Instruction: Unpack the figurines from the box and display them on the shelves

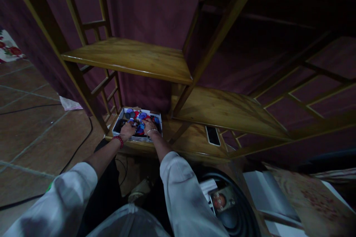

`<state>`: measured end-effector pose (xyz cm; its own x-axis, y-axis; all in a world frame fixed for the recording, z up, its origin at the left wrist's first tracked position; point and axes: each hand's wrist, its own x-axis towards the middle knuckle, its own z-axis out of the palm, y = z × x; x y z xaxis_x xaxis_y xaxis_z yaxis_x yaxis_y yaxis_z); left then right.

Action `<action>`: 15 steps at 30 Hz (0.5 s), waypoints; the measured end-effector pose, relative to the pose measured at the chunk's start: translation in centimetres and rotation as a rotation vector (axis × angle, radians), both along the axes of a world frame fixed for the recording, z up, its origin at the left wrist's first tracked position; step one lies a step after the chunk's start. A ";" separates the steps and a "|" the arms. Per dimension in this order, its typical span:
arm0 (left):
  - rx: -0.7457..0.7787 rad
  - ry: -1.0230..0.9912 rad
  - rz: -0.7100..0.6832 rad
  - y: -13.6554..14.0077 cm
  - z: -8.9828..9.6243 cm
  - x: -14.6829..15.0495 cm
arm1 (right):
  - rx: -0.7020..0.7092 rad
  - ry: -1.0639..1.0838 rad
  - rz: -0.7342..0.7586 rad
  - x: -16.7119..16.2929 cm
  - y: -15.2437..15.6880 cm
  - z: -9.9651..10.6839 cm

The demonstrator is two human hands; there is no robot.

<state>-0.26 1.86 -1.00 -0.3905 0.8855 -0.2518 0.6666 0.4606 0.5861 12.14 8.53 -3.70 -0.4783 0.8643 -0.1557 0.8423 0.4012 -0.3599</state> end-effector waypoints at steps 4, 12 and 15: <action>-0.020 0.016 -0.048 0.0 0.1 0.1 | -0.038 -0.056 0.047 -0.7 0.2 0.1; -0.046 0.047 -0.057 -0.1 0.8 0.3 | 0.028 -0.148 -0.003 -1.0 -0.4 1.6; -0.056 0.049 -0.061 -0.2 1.0 0.4 | 0.054 -0.188 -0.062 -0.6 -0.4 2.3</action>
<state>0.19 1.67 0.03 -0.3498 0.8930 -0.2834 0.7217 0.4497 0.5263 11.55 8.12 -1.44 -0.3907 0.9008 -0.1896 0.9163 0.3610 -0.1732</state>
